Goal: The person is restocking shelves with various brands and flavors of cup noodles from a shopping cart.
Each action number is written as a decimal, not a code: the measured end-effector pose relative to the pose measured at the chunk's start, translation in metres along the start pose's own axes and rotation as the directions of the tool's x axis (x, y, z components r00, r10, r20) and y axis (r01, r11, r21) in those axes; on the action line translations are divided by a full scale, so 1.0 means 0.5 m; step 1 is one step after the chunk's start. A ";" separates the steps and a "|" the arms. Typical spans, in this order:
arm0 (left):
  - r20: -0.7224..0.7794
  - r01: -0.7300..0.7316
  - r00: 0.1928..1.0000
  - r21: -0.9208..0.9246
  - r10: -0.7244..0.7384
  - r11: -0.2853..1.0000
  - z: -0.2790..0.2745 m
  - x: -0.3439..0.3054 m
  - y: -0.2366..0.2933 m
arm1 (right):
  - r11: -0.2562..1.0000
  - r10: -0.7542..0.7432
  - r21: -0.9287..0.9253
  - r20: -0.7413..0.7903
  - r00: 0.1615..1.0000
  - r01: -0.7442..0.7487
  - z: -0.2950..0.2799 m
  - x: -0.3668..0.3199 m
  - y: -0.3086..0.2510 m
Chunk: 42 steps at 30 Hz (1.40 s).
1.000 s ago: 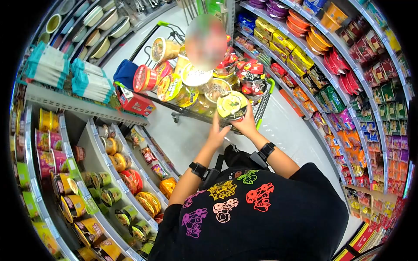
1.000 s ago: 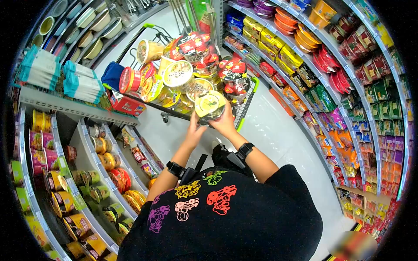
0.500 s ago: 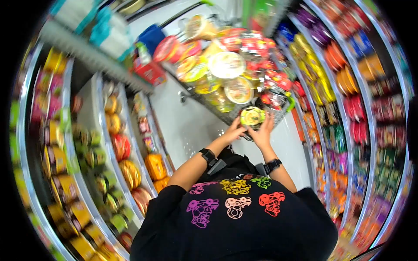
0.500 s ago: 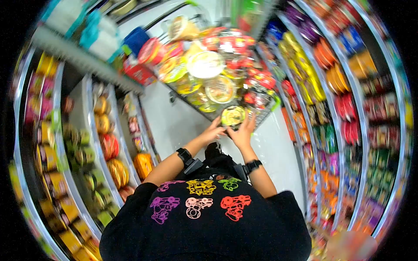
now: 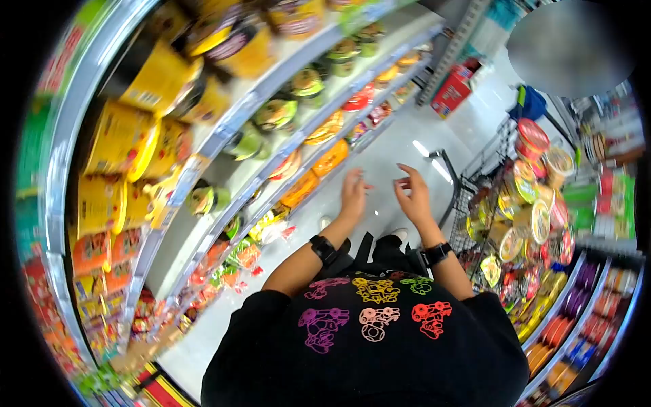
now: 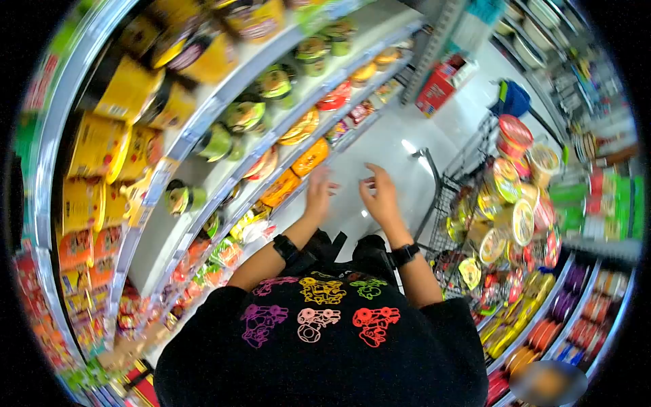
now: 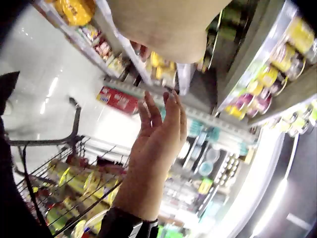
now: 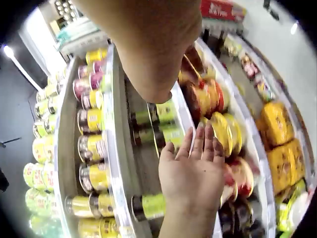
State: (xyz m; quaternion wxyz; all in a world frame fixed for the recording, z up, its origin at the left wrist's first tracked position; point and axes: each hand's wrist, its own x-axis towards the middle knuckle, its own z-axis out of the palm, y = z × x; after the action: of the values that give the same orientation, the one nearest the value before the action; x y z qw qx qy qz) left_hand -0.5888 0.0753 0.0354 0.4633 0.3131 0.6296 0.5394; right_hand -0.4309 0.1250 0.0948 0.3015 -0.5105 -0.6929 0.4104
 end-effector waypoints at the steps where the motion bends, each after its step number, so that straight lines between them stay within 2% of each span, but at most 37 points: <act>1: -0.191 0.009 0.981 -0.102 -0.028 0.995 -0.064 0.003 0.024 | 0.996 -0.075 0.058 0.076 0.994 0.071 0.062 0.028 -0.033; 3: -0.415 -0.121 0.907 -0.100 0.069 0.988 -0.197 0.009 0.044 | 0.965 -0.223 0.184 0.182 0.958 0.189 0.176 0.076 -0.116; 4: -0.499 -0.209 0.848 -0.005 0.179 0.978 -0.254 0.009 0.059 | 0.940 -0.293 0.245 0.217 0.931 0.239 0.226 0.097 -0.163; 6: -0.561 -0.297 0.775 0.081 0.290 0.952 -0.353 0.001 0.121 | 0.894 -0.429 0.228 0.198 0.881 0.384 0.319 0.141 -0.233; 7: -0.554 -0.307 0.780 0.063 0.289 0.950 -0.393 -0.002 0.142 | 0.887 -0.445 0.240 0.214 0.870 0.395 0.353 0.159 -0.261; 8: -0.531 -0.352 0.805 -0.066 0.266 0.934 -0.415 -0.010 0.186 | 0.879 -0.460 0.251 0.229 0.858 0.405 0.387 0.176 -0.290; 10: -0.398 -0.304 0.886 -0.108 0.239 0.946 -0.465 -0.008 0.189 | 0.906 -0.391 0.296 0.306 0.868 0.303 0.429 0.199 -0.338; 11: -0.321 -0.282 0.919 -0.124 0.231 0.951 -0.485 -0.004 0.194 | 0.909 -0.395 0.284 0.348 0.850 0.306 0.446 0.205 -0.345; 12: -0.214 -0.300 0.944 -0.226 0.253 0.927 -0.500 0.008 0.201 | 0.910 -0.400 0.272 0.382 0.833 0.312 0.462 0.216 -0.347; 13: -0.197 -0.280 0.952 -0.246 0.235 0.928 -0.509 0.015 0.207 | 0.912 -0.401 0.258 0.413 0.817 0.318 0.472 0.228 -0.351; 14: -0.176 -0.257 0.961 -0.266 0.216 0.929 -0.510 0.019 0.211 | 0.950 -0.307 0.212 0.514 0.801 0.228 0.460 0.226 -0.376; 17: -0.127 -0.261 0.965 -0.331 0.231 0.907 -0.498 0.017 0.220 | 0.924 -0.371 0.272 0.474 0.799 0.268 0.449 0.219 -0.374; 18: -0.138 -0.259 0.965 -0.335 0.225 0.906 -0.489 0.011 0.227 | 0.908 -0.364 0.369 0.458 0.811 0.198 0.453 0.217 -0.358; 22: -0.189 -0.332 0.941 -0.351 0.281 0.876 -0.445 -0.014 0.214 | 0.881 -0.255 0.473 0.455 0.853 0.012 0.417 0.167 -0.336; 25: -0.169 -0.340 0.938 -0.264 0.303 0.903 -0.400 -0.037 0.214 | 0.865 -0.267 0.501 0.438 0.858 0.013 0.375 0.133 -0.310; 28: -0.137 -0.391 0.916 -0.092 0.378 0.916 -0.327 -0.032 0.189 | 0.787 -0.266 0.617 0.307 0.914 0.021 0.322 0.102 -0.259; 30: -0.003 -0.427 0.904 -0.005 0.427 0.904 -0.264 -0.029 0.219 | 0.735 -0.235 0.675 0.176 0.956 0.056 0.272 0.084 -0.198; 32: 0.135 -0.471 0.876 0.033 0.463 0.882 -0.186 -0.014 0.232 | 0.692 -0.138 0.717 0.023 0.990 0.080 0.201 0.062 -0.157; 33: 0.200 -0.480 0.862 0.028 0.466 0.877 -0.138 -0.010 0.231 | 0.673 -0.089 0.732 -0.067 0.994 0.110 0.157 0.052 -0.131; 35: 0.333 -0.423 0.840 -0.091 0.428 0.902 -0.026 -0.016 0.229 | 0.719 0.049 0.692 -0.141 0.989 0.063 0.059 0.015 -0.058; 36: 0.437 -0.397 0.803 -0.115 0.405 0.911 0.037 -0.030 0.240 | 0.684 0.052 0.718 -0.225 0.973 0.129 -0.017 -0.014 -0.071; 37: 0.520 -0.374 0.764 -0.125 0.382 0.919 0.084 -0.046 0.250 | 0.713 0.106 0.684 -0.323 0.940 0.155 -0.064 -0.045 -0.045; 38: 0.606 -0.341 0.700 -0.183 0.378 0.922 0.134 -0.058 0.240 | 0.739 0.150 0.649 -0.415 0.897 0.177 -0.107 -0.076 -0.015; 39: 0.677 -0.378 0.618 -0.191 0.401 0.906 0.184 -0.077 0.234 | 0.763 0.184 0.617 -0.493 0.850 0.192 -0.141 -0.108 0.014; 40: 0.751 -0.321 0.564 -0.186 0.345 0.929 0.237 -0.088 0.221 | 0.755 0.257 0.624 -0.566 0.783 0.203 -0.168 -0.143 0.064; 42: 0.859 -0.256 0.439 -0.161 0.263 0.953 0.342 -0.131 0.186 | 0.803 0.348 0.573 -0.673 0.653 0.162 -0.250 -0.242 0.087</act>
State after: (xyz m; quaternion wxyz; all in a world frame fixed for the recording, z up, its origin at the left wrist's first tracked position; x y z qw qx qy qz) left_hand -0.4166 0.1040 0.1435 0.6306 0.6340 0.2495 0.3717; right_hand -0.2704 0.0480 0.1169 0.6794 -0.5507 -0.3132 0.3704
